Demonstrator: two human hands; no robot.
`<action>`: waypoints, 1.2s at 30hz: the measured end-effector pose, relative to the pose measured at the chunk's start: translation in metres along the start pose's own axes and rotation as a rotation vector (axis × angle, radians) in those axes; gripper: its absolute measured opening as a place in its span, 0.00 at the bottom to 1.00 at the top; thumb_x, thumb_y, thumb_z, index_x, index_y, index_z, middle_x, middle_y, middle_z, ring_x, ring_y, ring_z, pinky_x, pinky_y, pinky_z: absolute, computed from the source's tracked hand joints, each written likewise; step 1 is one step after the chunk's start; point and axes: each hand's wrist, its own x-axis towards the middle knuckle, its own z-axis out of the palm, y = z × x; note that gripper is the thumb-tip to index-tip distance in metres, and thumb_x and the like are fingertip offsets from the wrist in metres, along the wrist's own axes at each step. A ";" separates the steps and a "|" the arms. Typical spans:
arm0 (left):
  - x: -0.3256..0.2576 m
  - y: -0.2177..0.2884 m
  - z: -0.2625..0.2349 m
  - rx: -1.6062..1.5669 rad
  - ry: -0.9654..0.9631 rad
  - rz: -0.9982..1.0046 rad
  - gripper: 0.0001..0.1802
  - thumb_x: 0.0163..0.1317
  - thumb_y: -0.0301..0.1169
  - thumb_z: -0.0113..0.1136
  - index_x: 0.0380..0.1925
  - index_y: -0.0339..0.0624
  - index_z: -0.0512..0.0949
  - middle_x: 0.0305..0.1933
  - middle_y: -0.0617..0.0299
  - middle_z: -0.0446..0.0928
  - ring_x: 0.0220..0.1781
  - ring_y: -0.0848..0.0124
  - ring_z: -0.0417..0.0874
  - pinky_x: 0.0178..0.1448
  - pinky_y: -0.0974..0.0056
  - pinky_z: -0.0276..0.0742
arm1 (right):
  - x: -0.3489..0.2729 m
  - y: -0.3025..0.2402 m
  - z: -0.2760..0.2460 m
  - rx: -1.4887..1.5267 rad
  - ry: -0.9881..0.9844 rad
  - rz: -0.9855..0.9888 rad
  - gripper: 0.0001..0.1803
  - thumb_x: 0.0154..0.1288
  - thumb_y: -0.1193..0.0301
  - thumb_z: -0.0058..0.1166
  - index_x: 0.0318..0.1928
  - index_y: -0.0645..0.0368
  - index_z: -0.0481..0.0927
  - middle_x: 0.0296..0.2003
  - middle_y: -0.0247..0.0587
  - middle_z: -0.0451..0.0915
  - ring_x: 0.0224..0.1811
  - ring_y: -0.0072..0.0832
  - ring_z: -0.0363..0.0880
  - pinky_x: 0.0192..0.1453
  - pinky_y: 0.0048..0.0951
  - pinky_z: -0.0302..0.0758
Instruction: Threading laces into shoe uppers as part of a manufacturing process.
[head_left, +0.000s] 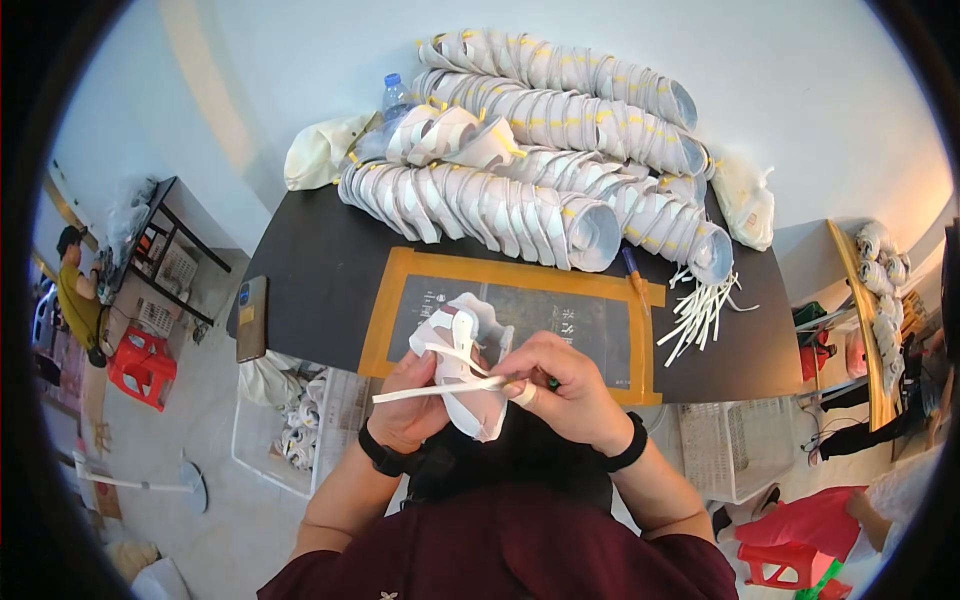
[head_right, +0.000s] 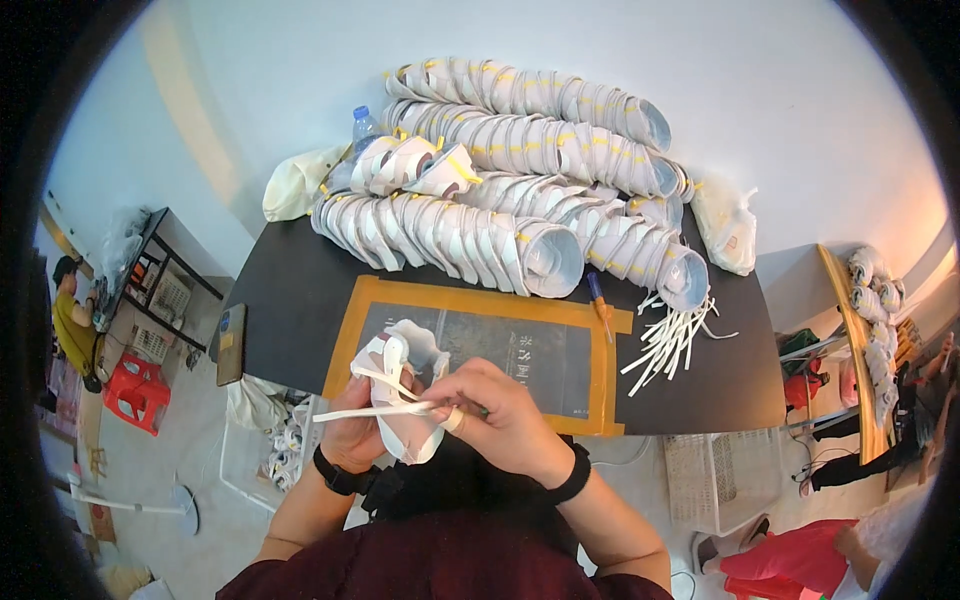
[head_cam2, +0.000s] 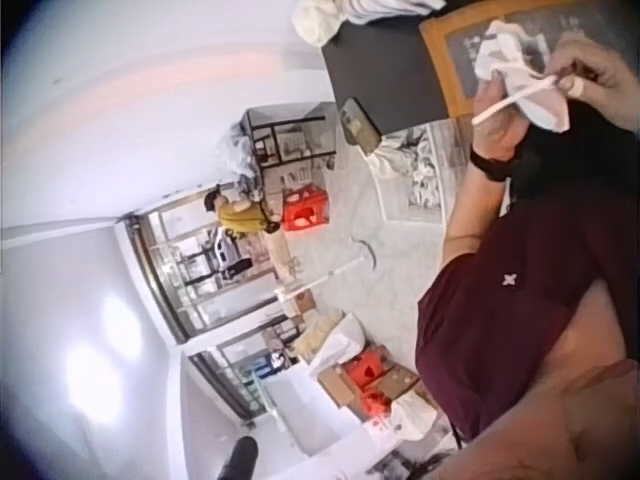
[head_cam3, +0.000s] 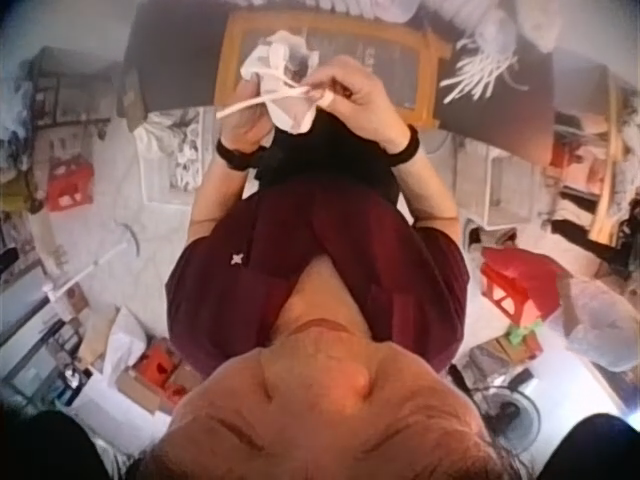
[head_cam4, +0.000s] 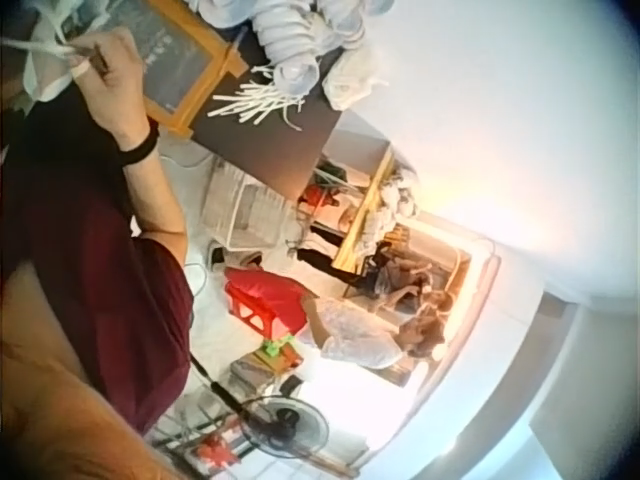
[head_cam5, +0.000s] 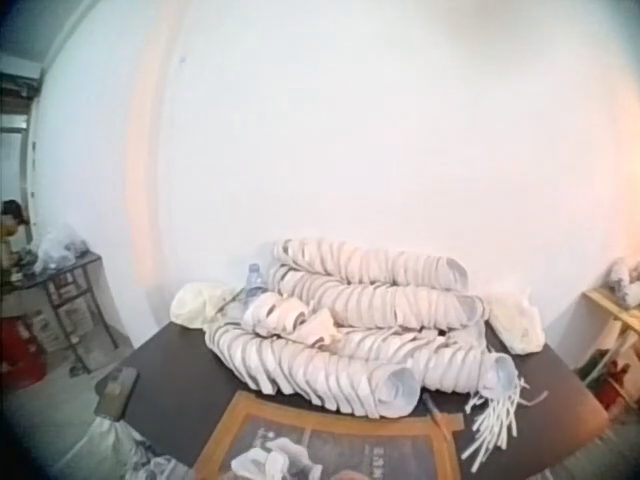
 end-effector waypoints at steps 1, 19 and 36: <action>-0.002 -0.001 0.001 0.012 0.016 -0.034 0.30 0.67 0.35 0.59 0.65 0.38 0.63 0.56 0.50 0.75 0.59 0.57 0.77 0.65 0.52 0.73 | -0.003 0.004 0.001 0.008 -0.009 0.004 0.04 0.65 0.73 0.61 0.39 0.56 0.81 0.33 0.30 0.72 0.30 0.18 0.66 0.36 0.21 0.65; -0.036 -0.026 0.001 -0.032 0.217 -0.250 0.31 0.71 0.44 0.52 0.67 0.38 0.61 0.61 0.56 0.73 0.61 0.64 0.76 0.64 0.58 0.74 | -0.063 0.023 0.013 0.138 0.100 0.362 0.06 0.65 0.73 0.61 0.39 0.59 0.78 0.36 0.31 0.72 0.33 0.18 0.71 0.40 0.21 0.72; -0.048 -0.020 0.011 0.515 0.368 -0.244 0.25 0.64 0.27 0.60 0.62 0.39 0.70 0.57 0.63 0.76 0.60 0.71 0.75 0.65 0.60 0.69 | -0.047 0.013 0.019 0.704 0.017 0.545 0.07 0.72 0.67 0.55 0.41 0.56 0.73 0.32 0.26 0.76 0.28 0.10 0.63 0.31 0.14 0.61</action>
